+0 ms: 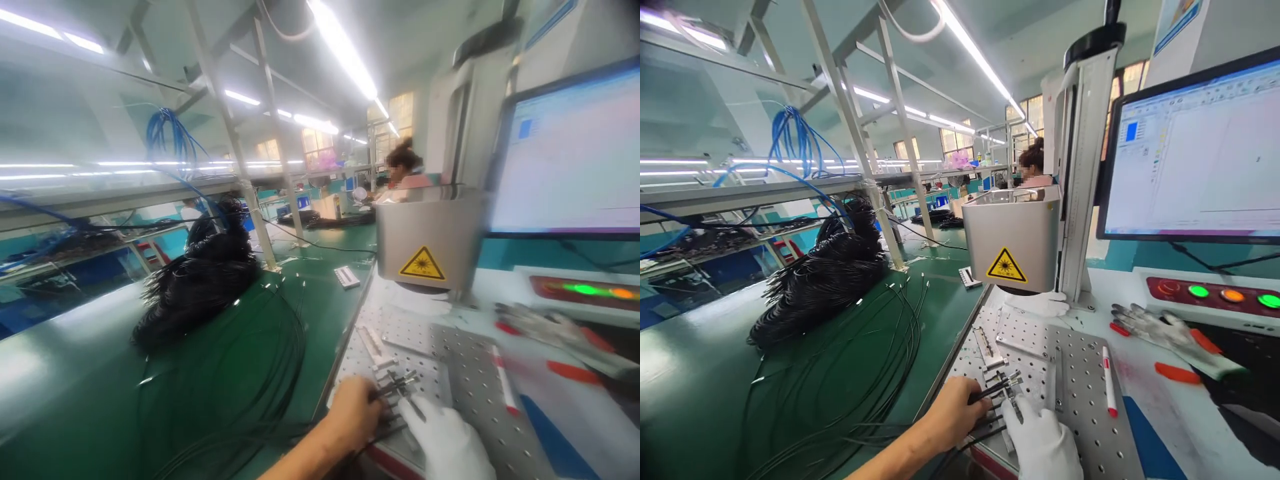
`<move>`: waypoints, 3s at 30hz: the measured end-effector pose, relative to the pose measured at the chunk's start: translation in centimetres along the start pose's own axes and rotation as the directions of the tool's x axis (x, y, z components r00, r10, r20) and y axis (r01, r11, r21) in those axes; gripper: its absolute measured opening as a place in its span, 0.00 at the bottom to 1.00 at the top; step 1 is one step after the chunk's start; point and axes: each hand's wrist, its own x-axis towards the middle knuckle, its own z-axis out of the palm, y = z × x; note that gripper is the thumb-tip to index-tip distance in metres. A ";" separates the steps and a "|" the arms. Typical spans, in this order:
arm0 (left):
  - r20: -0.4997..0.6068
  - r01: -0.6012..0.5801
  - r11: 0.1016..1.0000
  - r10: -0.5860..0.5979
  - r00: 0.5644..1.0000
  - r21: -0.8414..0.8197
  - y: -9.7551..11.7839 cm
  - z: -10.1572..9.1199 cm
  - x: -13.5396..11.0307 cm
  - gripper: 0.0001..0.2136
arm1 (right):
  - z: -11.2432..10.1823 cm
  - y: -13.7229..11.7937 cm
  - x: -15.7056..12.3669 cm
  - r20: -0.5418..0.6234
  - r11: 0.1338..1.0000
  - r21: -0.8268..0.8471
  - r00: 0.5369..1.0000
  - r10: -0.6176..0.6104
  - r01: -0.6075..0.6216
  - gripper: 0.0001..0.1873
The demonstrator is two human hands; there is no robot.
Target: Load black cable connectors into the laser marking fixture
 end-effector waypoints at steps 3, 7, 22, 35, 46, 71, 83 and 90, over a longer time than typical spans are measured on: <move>-0.091 -0.078 0.969 0.058 0.994 -0.236 -0.7 -0.4 0.1 0.05 | 0.5 -0.2 0.2 -0.009 0.998 -0.047 0.999 0.039 -0.039 0.36; -0.144 -0.119 0.899 0.064 0.988 -0.421 -1.4 -0.6 0.3 0.06 | 0.8 -0.2 0.2 -0.005 0.998 -0.023 0.998 0.063 -0.063 0.35; -0.120 -0.046 0.991 0.031 0.992 -0.126 -0.7 -0.8 0.1 0.12 | 0.1 -0.1 0.3 -0.003 0.999 -0.004 0.999 0.040 -0.040 0.35; 0.052 -0.038 0.990 0.046 0.998 -0.137 -0.7 -1.7 1.1 0.10 | 1.2 0.2 0.7 0.160 0.998 0.054 0.987 0.016 -0.025 0.33; 0.128 -0.008 0.994 0.023 0.991 -0.112 -0.9 -1.6 2.2 0.08 | -1.8 0.4 1.5 0.224 0.988 0.120 0.972 0.069 -0.098 0.36; -0.111 -0.120 0.980 0.103 0.988 -0.159 -0.8 -1.5 2.2 0.08 | 3.6 0.0 2.9 0.245 1.000 -0.004 0.970 -0.004 0.005 0.39; -0.086 -0.053 0.932 0.024 0.996 -0.358 -1.5 -1.6 2.1 0.06 | 2.6 0.5 2.5 0.263 0.995 0.076 0.964 0.042 -0.064 0.36; -0.032 -0.046 0.973 0.039 0.999 -0.227 -1.3 -2.1 2.3 0.09 | 2.0 0.4 3.0 0.357 0.999 0.031 0.934 0.014 -0.027 0.40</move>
